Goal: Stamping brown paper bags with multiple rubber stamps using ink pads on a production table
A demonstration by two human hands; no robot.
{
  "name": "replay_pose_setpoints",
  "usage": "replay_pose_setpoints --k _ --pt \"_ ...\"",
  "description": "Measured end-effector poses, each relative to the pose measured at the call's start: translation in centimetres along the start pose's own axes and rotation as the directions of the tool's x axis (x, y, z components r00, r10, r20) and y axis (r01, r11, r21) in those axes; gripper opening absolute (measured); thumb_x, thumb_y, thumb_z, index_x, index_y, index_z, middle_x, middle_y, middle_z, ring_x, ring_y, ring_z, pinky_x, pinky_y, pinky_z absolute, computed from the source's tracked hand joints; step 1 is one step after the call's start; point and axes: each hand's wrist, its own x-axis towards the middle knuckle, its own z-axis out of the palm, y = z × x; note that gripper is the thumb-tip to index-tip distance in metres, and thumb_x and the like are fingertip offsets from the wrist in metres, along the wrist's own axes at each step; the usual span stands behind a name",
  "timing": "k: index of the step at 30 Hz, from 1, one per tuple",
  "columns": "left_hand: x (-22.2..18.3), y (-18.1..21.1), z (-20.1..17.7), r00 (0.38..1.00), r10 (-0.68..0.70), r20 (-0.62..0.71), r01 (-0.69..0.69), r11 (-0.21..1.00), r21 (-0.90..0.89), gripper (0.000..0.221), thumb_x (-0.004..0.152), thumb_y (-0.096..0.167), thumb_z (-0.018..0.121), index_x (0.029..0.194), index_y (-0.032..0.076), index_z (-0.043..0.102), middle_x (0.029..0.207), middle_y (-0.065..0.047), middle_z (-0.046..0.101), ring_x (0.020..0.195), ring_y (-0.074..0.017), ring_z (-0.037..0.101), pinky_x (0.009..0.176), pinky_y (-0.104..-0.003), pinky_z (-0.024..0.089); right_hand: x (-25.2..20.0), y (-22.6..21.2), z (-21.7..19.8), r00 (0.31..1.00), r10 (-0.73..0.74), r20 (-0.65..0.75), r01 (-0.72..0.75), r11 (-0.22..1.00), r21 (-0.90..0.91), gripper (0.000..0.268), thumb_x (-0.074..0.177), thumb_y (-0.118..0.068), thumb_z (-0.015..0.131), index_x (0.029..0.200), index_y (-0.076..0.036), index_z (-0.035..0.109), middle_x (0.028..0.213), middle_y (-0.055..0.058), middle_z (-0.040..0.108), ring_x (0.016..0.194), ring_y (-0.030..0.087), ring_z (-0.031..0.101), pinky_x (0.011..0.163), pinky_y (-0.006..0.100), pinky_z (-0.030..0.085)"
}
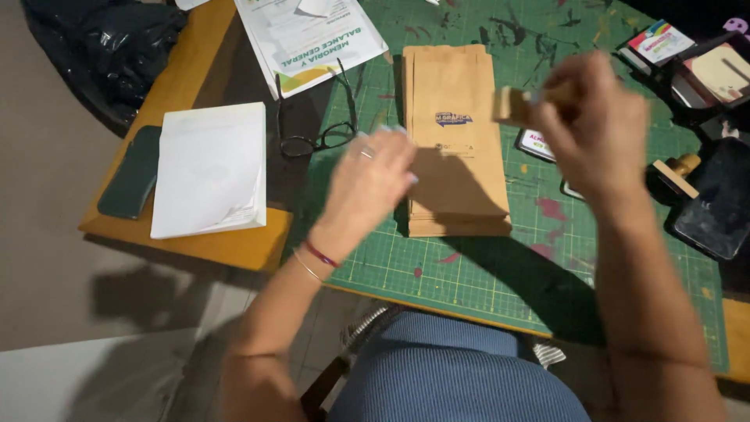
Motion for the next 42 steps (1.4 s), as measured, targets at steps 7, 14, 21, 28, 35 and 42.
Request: replay_pose_setpoints --k 7,14,21,28,35,42 --pt "-5.0 -9.2 8.0 0.963 -0.270 -0.003 0.257 0.915 0.312 0.031 0.099 0.015 0.060 0.127 0.019 0.072 0.128 -0.004 0.078 0.118 -0.0266 0.073 0.104 -0.047 0.052 -1.8 -0.3 -4.8 0.988 0.034 -0.147 -0.009 0.985 0.173 0.014 0.119 0.004 0.073 0.131 0.007 0.066 0.116 0.019 0.070 0.095 0.025 0.062 0.086 0.038 0.049" --pt "-4.6 -10.6 5.6 0.964 -0.254 0.080 0.220 0.928 0.302 0.014 0.090 0.010 0.068 0.098 0.021 0.066 0.080 0.000 0.069 0.073 -0.0255 0.071 0.062 -0.041 0.054 -1.9 -0.3 -5.7 0.985 0.090 -0.148 -0.069 0.987 0.144 0.014 0.119 0.001 0.075 0.129 0.002 0.066 0.108 0.014 0.067 0.086 0.020 0.056 0.078 0.035 0.046" --pt "-7.6 -16.5 -1.7 0.813 -0.548 0.198 0.512 0.834 0.203 0.024 0.111 0.002 0.052 0.121 0.012 0.072 0.101 -0.013 0.079 0.084 -0.0384 0.075 0.073 -0.052 0.059 -2.2 1.6 -6.5 0.975 0.049 -0.218 -0.015 0.988 0.155 0.016 0.118 0.007 0.073 0.132 0.010 0.066 0.120 0.020 0.069 0.097 0.025 0.059 0.084 0.038 0.047" --pt "-14.9 -22.3 1.9 0.700 -0.601 0.385 0.550 0.798 0.247 0.019 0.116 0.023 0.058 0.119 0.013 0.074 0.098 -0.022 0.080 0.087 -0.0518 0.075 0.072 -0.060 0.055 -2.1 3.9 -7.5 0.984 0.066 -0.162 -0.012 0.949 0.315 0.021 0.128 0.018 0.064 0.141 0.010 0.050 0.135 0.023 0.047 0.117 0.030 0.047 0.101 0.041 0.040" --pt "-13.8 -19.2 -0.5 0.876 -0.451 0.170 0.372 0.858 0.355 0.044 0.100 0.024 0.074 0.143 0.012 0.074 0.119 -0.015 0.076 0.105 -0.0380 0.070 0.106 -0.054 0.046 -3.2 7.2 -6.7 0.998 0.042 -0.043 -0.038 0.994 0.100 0.019 0.127 0.014 0.072 0.142 0.011 0.059 0.124 0.025 0.067 0.109 0.033 0.070 0.089 0.043 0.058" --pt "-3.1 -5.8 -0.9 0.989 0.028 0.142 0.046 0.868 -0.494 0.047 0.098 0.016 0.073 0.142 0.001 0.068 0.138 -0.018 0.073 0.125 -0.0374 0.065 0.112 -0.052 0.047 -7.0 12.7 -3.1 0.968 0.237 0.081 -0.178 0.879 -0.443 0.020 0.112 -0.031 0.078 0.127 -0.019 0.077 0.096 0.002 0.081 0.080 0.036 0.078 0.062 0.049 0.053"
